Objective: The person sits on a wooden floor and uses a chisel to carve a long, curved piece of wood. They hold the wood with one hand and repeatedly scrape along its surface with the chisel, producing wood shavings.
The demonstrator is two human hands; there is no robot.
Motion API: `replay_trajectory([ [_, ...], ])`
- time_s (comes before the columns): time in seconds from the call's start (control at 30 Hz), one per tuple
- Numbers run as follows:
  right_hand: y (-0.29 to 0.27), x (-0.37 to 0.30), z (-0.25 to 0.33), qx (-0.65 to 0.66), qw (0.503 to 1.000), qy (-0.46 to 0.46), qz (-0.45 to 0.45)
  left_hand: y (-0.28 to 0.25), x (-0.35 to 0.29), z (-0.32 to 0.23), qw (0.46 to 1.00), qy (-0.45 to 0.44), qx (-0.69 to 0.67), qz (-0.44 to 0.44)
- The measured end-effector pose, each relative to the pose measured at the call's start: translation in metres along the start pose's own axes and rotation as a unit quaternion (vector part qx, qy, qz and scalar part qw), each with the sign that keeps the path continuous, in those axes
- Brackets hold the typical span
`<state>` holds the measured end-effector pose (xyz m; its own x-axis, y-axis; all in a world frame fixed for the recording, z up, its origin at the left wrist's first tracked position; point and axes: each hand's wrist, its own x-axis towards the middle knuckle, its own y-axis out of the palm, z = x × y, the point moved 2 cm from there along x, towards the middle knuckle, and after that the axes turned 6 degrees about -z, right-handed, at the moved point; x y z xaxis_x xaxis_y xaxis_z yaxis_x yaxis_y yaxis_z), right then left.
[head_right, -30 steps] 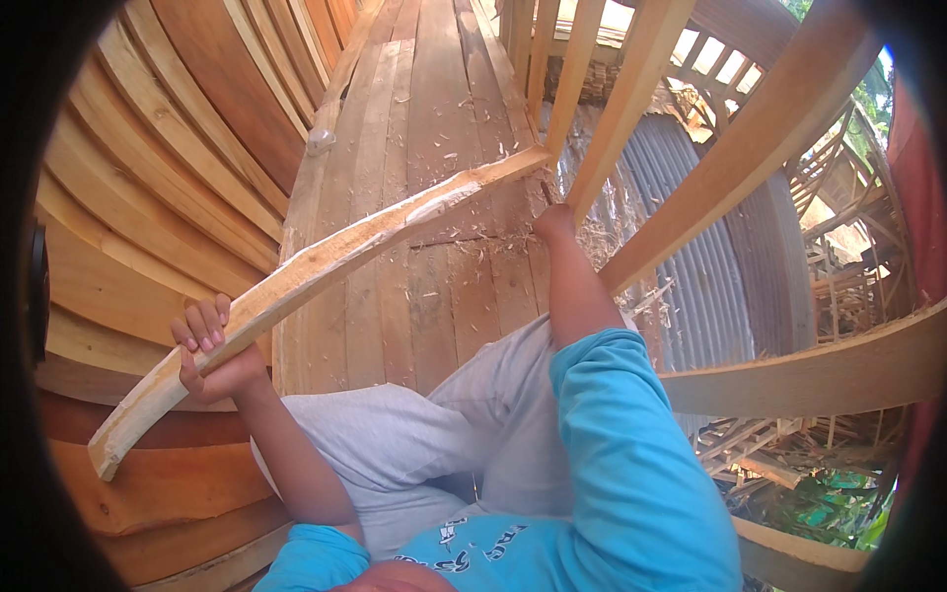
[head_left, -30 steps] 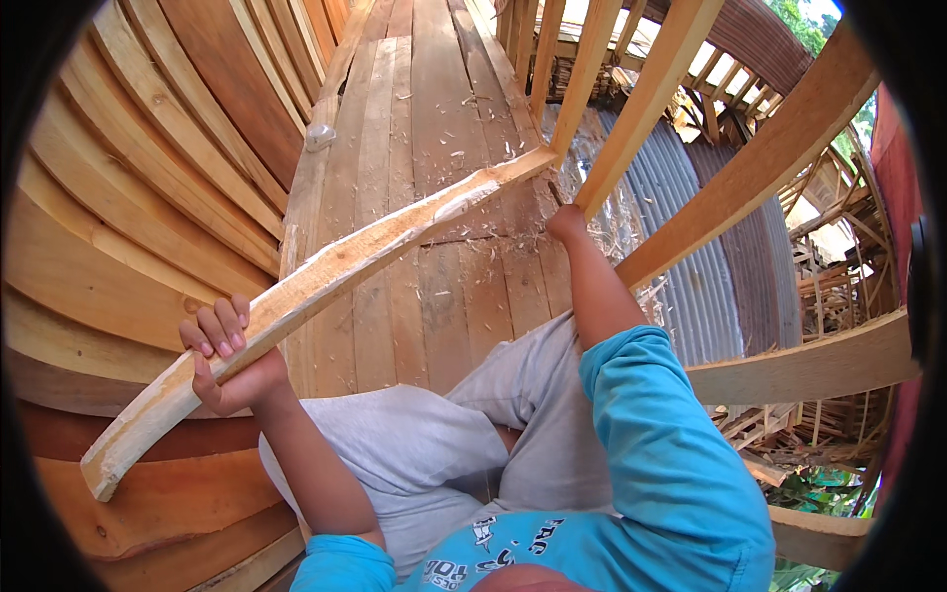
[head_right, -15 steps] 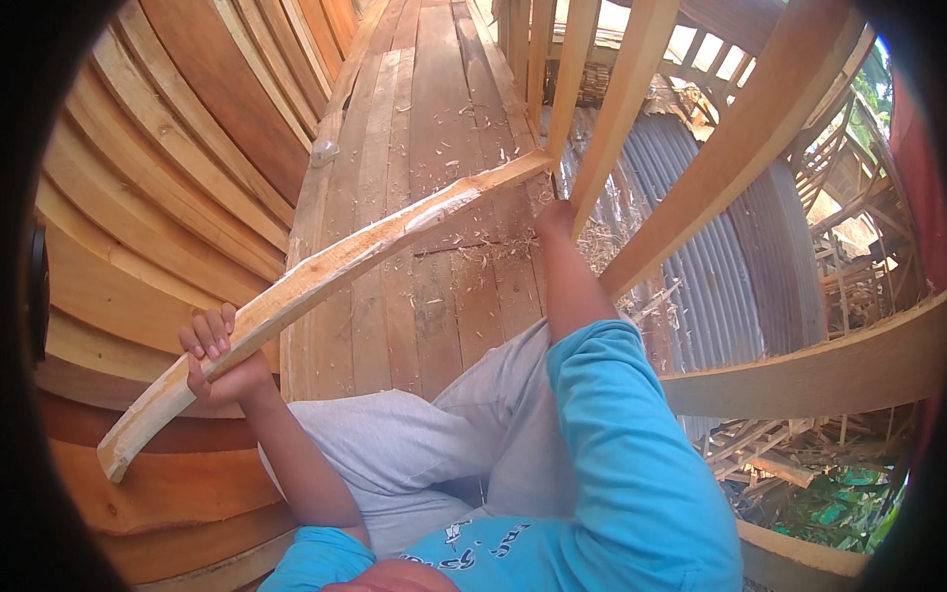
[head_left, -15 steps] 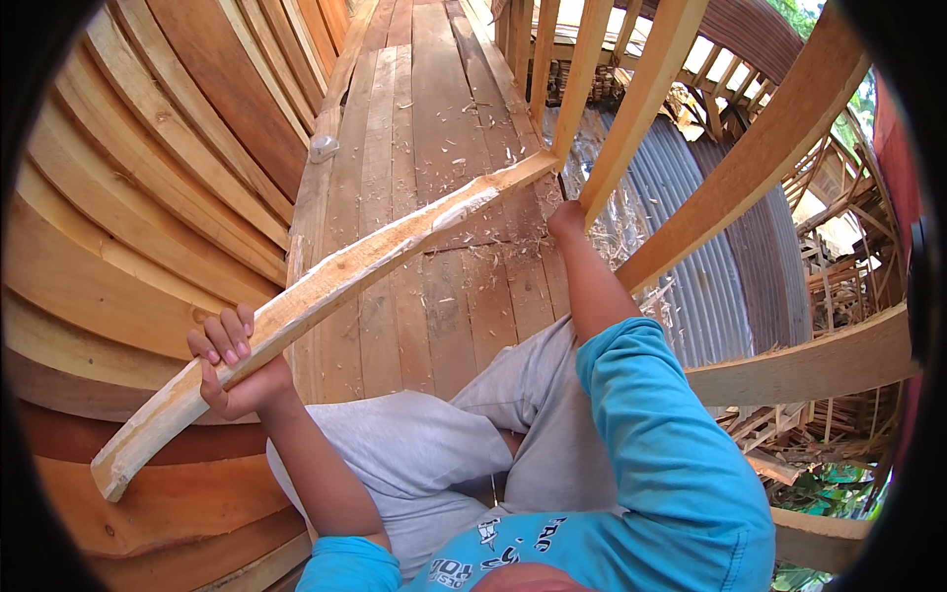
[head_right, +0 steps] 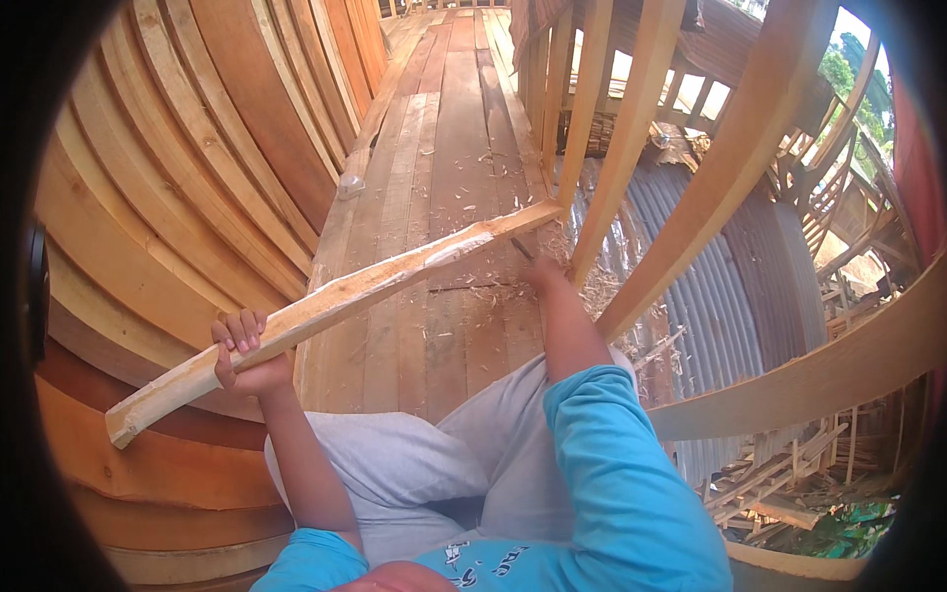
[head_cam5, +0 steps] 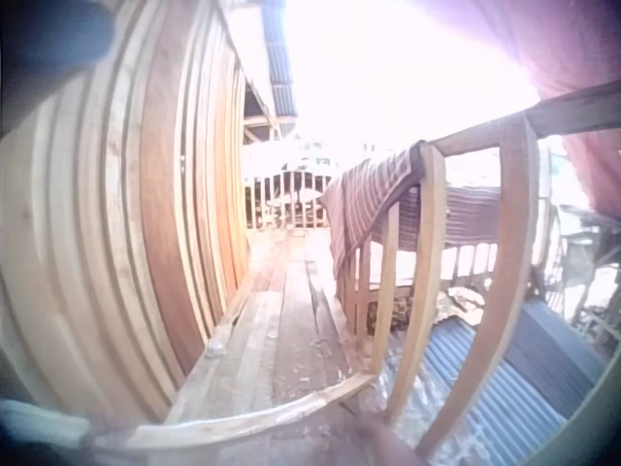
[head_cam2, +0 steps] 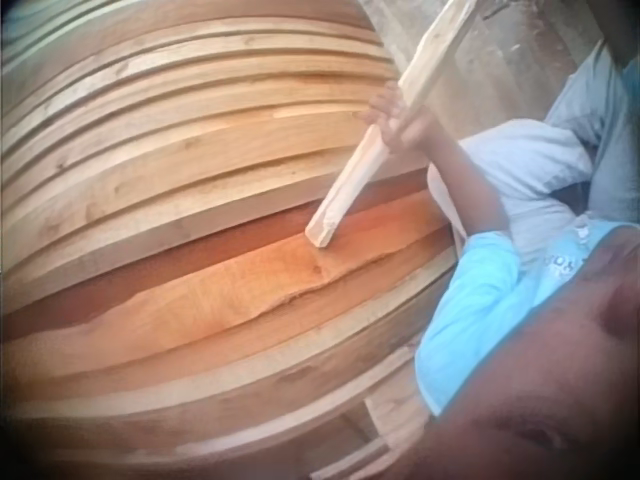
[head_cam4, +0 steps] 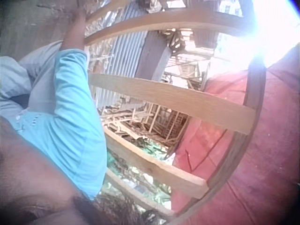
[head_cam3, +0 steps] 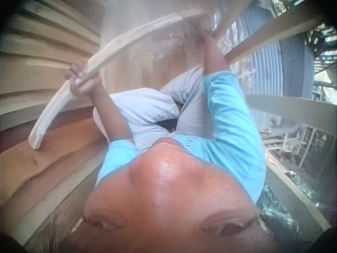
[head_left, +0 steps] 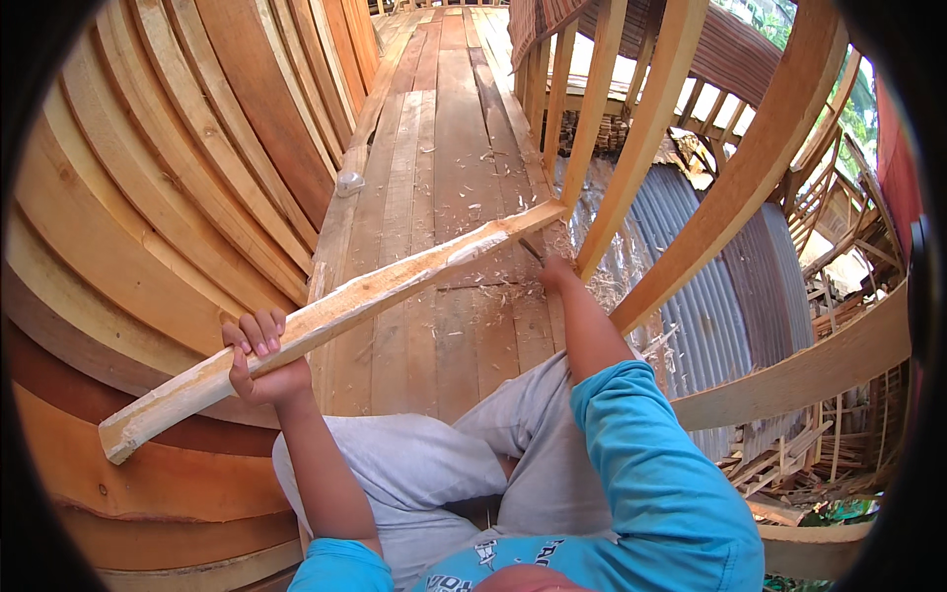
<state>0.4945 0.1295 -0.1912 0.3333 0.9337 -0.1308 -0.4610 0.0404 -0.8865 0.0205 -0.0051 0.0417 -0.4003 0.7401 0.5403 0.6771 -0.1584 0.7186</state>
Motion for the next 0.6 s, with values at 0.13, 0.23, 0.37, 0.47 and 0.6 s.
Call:
replay_trajectory([
  [0.13,-0.013,-0.005,-0.003,-0.067,0.997,0.015,0.029,0.004,-0.001,0.007,1.000,-0.005,-0.019,-0.005],
  [0.23,-0.026,-0.027,0.021,-0.095,0.985,0.012,0.143,0.002,-0.002,0.007,1.000,-0.007,-0.020,-0.008],
  [0.37,-0.059,-0.073,0.062,-0.142,0.957,-0.038,0.249,0.000,0.000,0.001,1.000,-0.008,-0.026,-0.007],
  [0.47,-0.092,-0.107,0.091,-0.197,0.952,-0.044,0.230,-0.005,-0.002,-0.004,1.000,-0.002,-0.015,-0.027],
  [0.6,-0.147,-0.133,0.097,-0.205,0.972,-0.102,0.054,-0.004,-0.002,0.001,0.999,0.005,-0.006,-0.054],
])
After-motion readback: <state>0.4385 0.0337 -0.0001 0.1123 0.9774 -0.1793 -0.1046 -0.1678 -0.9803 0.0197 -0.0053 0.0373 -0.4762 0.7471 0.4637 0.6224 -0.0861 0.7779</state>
